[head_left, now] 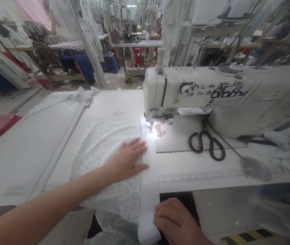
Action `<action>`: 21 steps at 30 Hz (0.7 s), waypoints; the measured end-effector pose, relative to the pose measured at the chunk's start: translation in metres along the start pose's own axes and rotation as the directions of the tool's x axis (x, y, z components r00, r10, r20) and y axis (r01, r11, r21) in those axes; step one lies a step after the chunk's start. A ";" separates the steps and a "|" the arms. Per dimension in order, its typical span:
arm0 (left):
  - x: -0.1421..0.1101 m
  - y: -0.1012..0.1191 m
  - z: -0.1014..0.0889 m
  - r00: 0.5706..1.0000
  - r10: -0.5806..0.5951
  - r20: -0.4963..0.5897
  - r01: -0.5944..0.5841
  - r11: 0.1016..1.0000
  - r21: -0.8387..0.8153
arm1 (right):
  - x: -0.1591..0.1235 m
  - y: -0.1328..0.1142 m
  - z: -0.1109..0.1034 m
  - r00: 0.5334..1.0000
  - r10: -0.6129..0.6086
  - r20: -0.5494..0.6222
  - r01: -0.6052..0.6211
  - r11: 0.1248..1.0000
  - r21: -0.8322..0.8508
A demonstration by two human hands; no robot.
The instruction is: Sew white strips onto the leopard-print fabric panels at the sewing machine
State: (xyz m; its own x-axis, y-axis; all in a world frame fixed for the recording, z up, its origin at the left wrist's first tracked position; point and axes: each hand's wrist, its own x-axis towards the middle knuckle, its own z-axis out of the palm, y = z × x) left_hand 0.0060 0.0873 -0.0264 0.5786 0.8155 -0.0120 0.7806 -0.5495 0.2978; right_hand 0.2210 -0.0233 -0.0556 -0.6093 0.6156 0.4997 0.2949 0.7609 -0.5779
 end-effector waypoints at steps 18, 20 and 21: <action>0.083 -0.060 -0.019 0.994 0.007 -0.108 0.000 0.998 0.065 | 0.079 0.066 -0.029 0.985 0.169 0.041 -0.168 0.986 -0.025; 0.092 -0.065 -0.021 0.991 -0.023 -0.135 0.029 0.999 0.040 | 0.086 0.075 -0.030 0.983 0.179 0.050 -0.177 0.983 -0.047; 0.096 -0.067 -0.022 0.987 -0.043 -0.155 0.048 0.999 0.027 | 0.090 0.079 -0.030 0.981 0.186 0.053 -0.183 0.981 -0.058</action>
State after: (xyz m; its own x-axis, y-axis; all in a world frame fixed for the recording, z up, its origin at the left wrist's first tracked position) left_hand 0.0043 0.2068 -0.0264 0.5009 0.8567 0.1233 0.8133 -0.5147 0.2713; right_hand 0.2118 0.0987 -0.0367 -0.5817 0.7350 0.3484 0.4439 0.6458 -0.6212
